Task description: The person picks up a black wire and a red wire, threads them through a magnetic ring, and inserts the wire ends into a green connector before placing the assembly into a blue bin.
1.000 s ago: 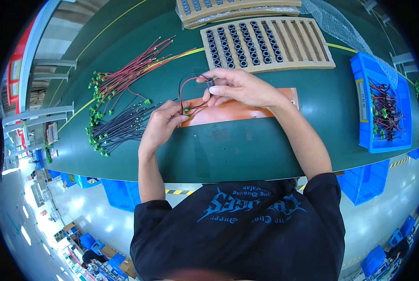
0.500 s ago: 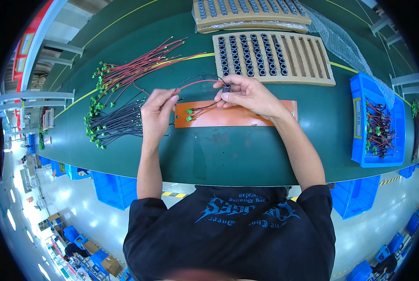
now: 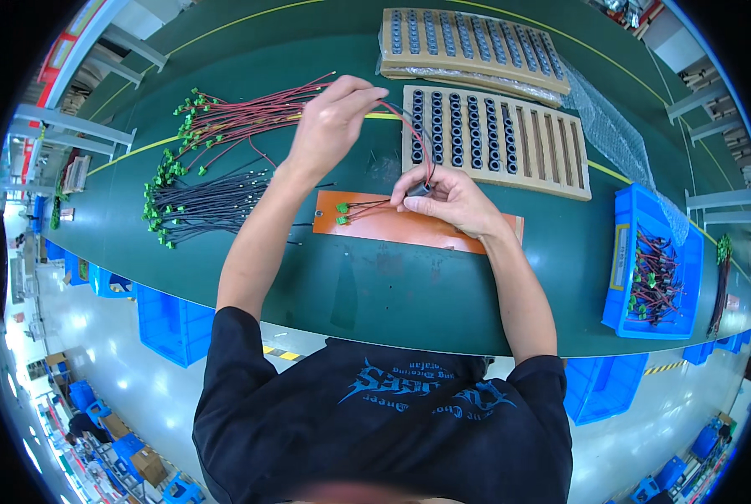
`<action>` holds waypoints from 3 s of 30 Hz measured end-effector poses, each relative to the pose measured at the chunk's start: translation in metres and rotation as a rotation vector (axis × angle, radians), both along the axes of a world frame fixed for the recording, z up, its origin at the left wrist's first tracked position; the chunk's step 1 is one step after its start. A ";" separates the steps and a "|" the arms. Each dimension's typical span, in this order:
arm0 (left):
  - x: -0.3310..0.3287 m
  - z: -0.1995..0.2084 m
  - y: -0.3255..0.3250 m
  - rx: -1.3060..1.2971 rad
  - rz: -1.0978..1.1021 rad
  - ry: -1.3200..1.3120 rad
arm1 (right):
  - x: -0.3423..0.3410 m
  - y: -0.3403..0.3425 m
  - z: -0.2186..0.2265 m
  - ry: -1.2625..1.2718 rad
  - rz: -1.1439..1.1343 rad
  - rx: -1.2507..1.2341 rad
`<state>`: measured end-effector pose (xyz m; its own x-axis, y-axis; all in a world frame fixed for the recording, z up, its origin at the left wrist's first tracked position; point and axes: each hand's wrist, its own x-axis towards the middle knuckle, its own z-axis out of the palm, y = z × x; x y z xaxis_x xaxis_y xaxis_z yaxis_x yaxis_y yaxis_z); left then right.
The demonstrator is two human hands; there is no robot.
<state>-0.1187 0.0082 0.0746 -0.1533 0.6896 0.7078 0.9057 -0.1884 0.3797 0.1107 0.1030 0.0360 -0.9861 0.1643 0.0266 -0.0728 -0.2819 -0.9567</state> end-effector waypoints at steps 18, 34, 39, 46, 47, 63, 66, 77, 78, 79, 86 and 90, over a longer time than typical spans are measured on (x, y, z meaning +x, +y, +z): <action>0.073 -0.002 -0.016 -0.219 -0.116 -0.927 | 0.014 0.014 -0.014 -0.234 -0.175 0.154; 0.096 -0.110 -0.029 0.186 -0.036 -1.329 | 0.005 -0.014 -0.042 -0.274 -0.367 0.396; 0.082 -0.115 -0.040 0.082 -0.060 -1.233 | 0.007 -0.037 -0.032 -0.397 -0.596 0.794; 0.075 -0.122 -0.038 -0.042 -0.125 -1.139 | 0.009 -0.028 -0.050 -0.347 -0.613 0.325; 0.077 -0.123 -0.038 -0.044 -0.124 -1.141 | 0.010 -0.027 -0.051 -0.350 -0.613 0.324; 0.085 -0.127 -0.038 -0.061 -0.204 -1.310 | 0.018 -0.025 -0.052 -0.356 -0.636 0.262; 0.085 -0.122 -0.040 -0.083 -0.193 -1.335 | 0.018 -0.024 -0.054 -0.340 -0.639 0.248; 0.080 -0.121 -0.045 -0.156 -0.309 -1.241 | 0.016 -0.022 -0.058 -0.281 -0.630 0.254; 0.079 -0.120 -0.045 -0.184 -0.337 -1.225 | 0.016 -0.022 -0.059 -0.268 -0.651 0.253; 0.078 -0.120 -0.045 -0.212 -0.365 -1.209 | 0.016 -0.022 -0.059 -0.255 -0.672 0.251; 0.077 -0.121 -0.046 -0.118 -0.325 -1.308 | 0.011 -0.024 -0.066 -0.151 -0.662 0.170; 0.077 -0.121 -0.045 -0.156 -0.342 -1.272 | 0.011 -0.025 -0.068 -0.130 -0.649 0.204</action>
<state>-0.0420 -0.0372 -0.0463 -0.4497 0.8862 0.1117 -0.1789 -0.2118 0.9608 0.1217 0.0777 -0.0324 -0.6870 0.7266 0.0084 -0.0472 -0.0331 -0.9983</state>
